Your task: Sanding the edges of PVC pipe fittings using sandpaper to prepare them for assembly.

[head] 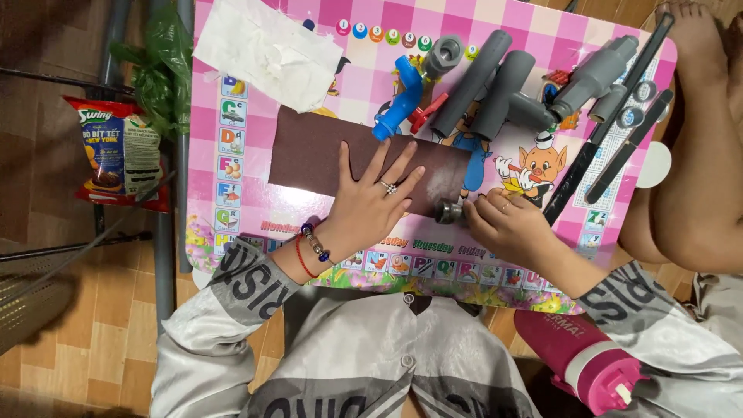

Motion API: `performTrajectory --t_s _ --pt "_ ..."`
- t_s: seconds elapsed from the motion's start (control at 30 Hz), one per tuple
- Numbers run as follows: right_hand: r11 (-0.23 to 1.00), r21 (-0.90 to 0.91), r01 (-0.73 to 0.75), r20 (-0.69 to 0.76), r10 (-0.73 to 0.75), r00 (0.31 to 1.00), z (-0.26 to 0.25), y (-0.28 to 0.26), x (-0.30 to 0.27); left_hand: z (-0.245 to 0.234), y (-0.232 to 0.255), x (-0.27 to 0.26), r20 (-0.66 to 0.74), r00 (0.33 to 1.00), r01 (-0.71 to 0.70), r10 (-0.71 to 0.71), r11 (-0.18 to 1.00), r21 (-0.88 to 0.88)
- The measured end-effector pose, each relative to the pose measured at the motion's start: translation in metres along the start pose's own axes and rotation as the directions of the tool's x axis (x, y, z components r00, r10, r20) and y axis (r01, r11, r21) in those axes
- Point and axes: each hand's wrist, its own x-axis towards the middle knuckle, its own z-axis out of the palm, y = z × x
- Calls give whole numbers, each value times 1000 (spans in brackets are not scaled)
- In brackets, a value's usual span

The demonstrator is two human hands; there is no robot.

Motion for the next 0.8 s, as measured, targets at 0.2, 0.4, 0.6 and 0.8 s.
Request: performTrajectory --t_s 0.2,0.4,0.6,0.8 --pt "983 -161 -89 -24 87 996 13 43 17 0 1 0 4 1000 -6 6 1000 6" --pt "999 44 -1 32 -1 999 0 -4 -10 2 0 1 -4 1000 -5 5 1000 0" --pt "968 -210 -137 18 144 989 7 44 10 0 0 1 -2 1000 -17 17 1000 -7" --pt "999 51 16 104 -21 994 2 0 -15 1 1 0 -4 1000 -16 16 1000 8"
